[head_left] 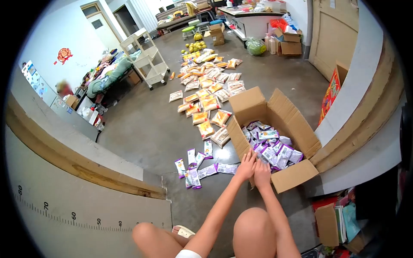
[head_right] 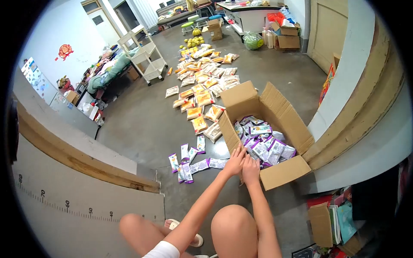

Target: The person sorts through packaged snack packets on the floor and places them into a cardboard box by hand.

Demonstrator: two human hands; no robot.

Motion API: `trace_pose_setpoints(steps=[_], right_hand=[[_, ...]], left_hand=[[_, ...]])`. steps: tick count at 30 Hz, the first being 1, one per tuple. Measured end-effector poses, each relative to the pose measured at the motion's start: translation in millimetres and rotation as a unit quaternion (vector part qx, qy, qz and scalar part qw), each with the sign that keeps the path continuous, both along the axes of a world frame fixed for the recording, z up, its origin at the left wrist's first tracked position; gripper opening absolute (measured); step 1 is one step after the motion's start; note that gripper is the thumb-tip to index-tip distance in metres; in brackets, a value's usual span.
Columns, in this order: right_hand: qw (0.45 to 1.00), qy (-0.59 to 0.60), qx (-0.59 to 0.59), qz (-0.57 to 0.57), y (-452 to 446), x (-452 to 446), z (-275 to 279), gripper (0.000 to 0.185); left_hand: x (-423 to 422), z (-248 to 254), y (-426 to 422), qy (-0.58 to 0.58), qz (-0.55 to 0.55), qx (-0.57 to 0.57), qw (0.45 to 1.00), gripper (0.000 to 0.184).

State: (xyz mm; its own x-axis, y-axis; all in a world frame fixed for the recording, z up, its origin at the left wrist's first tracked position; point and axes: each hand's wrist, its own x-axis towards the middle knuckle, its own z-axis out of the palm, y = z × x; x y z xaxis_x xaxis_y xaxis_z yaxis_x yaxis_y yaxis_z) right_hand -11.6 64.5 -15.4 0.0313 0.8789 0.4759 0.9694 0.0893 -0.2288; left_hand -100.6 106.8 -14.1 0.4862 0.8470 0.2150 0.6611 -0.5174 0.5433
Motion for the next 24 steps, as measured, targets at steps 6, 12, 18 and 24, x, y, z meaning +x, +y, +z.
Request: trace_pose_setpoints(steps=[6,12,18,24], right_hand=[[0.998,-0.013,-0.059,0.022,-3,5,1,0.033],[0.971,0.038,-0.235,-0.013,-14,5,25,0.048],[0.953,-0.004,-0.301,0.023,-12,-2,86,0.060],[0.961,-0.066,-0.265,0.051,-13,-49,182,0.060]], left_hand=[[-17,5,-26,0.032,-0.017,-0.093,0.995,0.049],[-90,17,-35,0.129,0.048,-0.140,0.980,0.054],[-156,74,-31,0.113,0.146,-0.055,0.981,0.056],[-198,144,-58,0.077,0.160,-0.001,0.984,0.054]])
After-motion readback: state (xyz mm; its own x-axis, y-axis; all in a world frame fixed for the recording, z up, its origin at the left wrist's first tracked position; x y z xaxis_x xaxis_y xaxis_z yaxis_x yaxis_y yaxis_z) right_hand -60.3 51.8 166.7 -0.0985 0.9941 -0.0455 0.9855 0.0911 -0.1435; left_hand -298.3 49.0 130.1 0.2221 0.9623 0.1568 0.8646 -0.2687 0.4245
